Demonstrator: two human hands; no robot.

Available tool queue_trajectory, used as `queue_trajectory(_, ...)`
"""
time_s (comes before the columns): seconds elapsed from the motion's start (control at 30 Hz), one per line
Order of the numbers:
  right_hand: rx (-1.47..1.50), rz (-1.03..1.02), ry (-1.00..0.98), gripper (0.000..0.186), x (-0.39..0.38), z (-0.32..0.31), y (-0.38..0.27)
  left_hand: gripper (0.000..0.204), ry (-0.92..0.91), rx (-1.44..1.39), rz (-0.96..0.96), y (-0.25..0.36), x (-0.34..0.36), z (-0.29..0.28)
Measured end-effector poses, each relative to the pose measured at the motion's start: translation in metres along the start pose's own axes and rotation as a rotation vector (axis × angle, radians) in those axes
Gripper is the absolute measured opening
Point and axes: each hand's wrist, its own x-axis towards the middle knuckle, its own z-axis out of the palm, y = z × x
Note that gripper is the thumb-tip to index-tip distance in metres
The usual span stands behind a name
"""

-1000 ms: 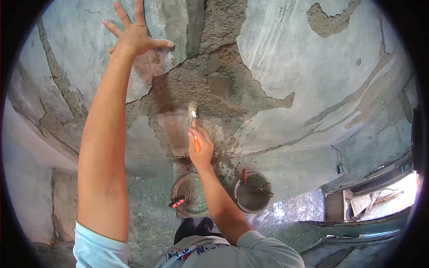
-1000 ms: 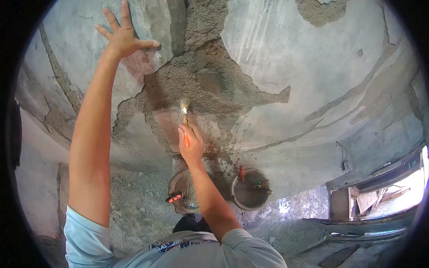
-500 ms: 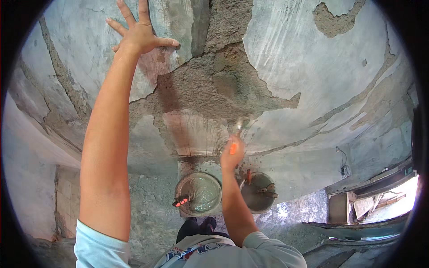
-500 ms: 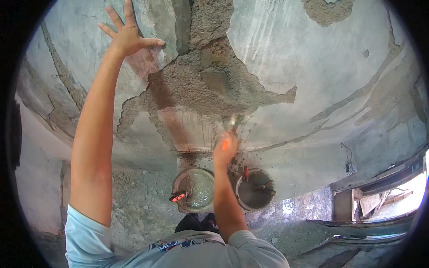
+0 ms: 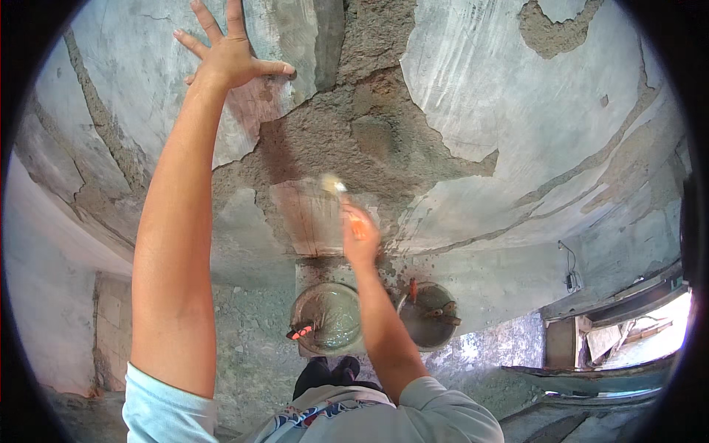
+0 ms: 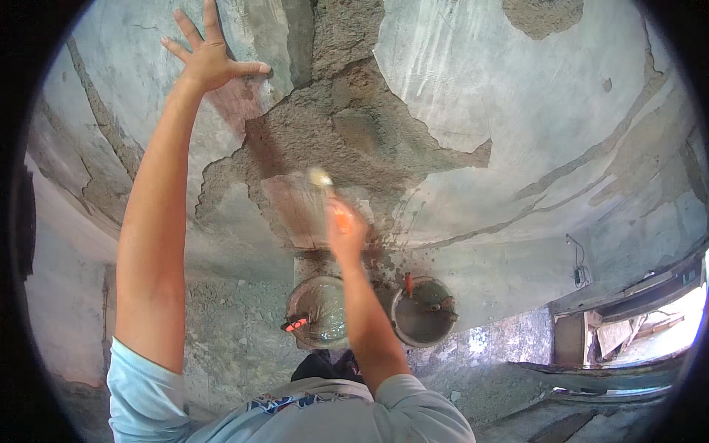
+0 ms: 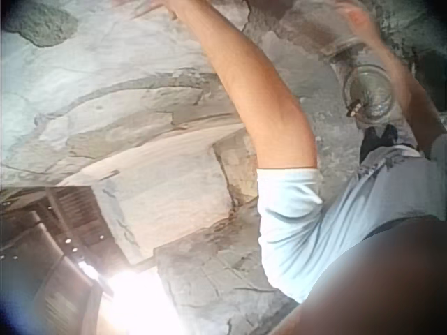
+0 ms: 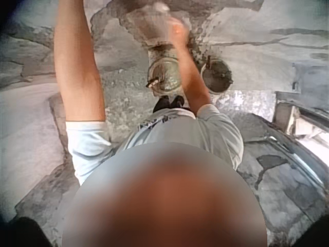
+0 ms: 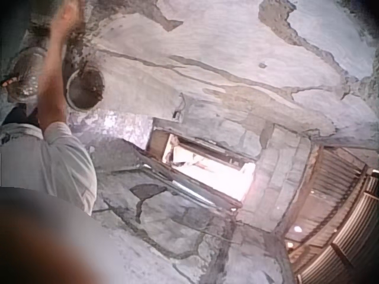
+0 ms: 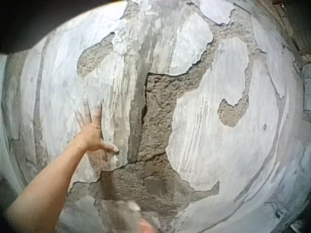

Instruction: The person dips a paintbrush into a container of liquid and applies the liquid onto a damaged wall surface repeatedly using the brush.

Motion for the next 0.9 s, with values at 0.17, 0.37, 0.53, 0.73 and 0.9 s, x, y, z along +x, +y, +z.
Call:
queue_trajectory(0.17, -0.146, 0.380, 0.163, 0.016, -0.028, -0.122, 0.028, 0.182, 0.010, 0.036, -0.030, 0.008, 0.001, 0.004)
queue_trajectory(0.37, -0.561, 0.500, 0.247, 0.019, -0.123, -0.253, 0.007, 0.155, 0.454, 0.098, 0.046, -0.023, 0.017, 0.054)
queue_trajectory(0.53, -1.026, 0.866, -0.064, 0.032, -0.173, -0.280, 0.004, 0.167, 0.363, -0.015, 0.391, -0.042, 0.013, 0.035)
queue_trajectory(0.73, -1.066, 0.876, -0.178, 0.034, -0.215, -0.290, 0.043, 0.167, 0.111, -0.076, 0.084, 0.000, -0.003, 0.015)
queue_trajectory(0.9, -0.910, 0.860, -0.042, 0.029, -0.185, -0.274, -0.001, 0.165, 0.009, -0.046, -0.088, -0.001, -0.010, -0.003)
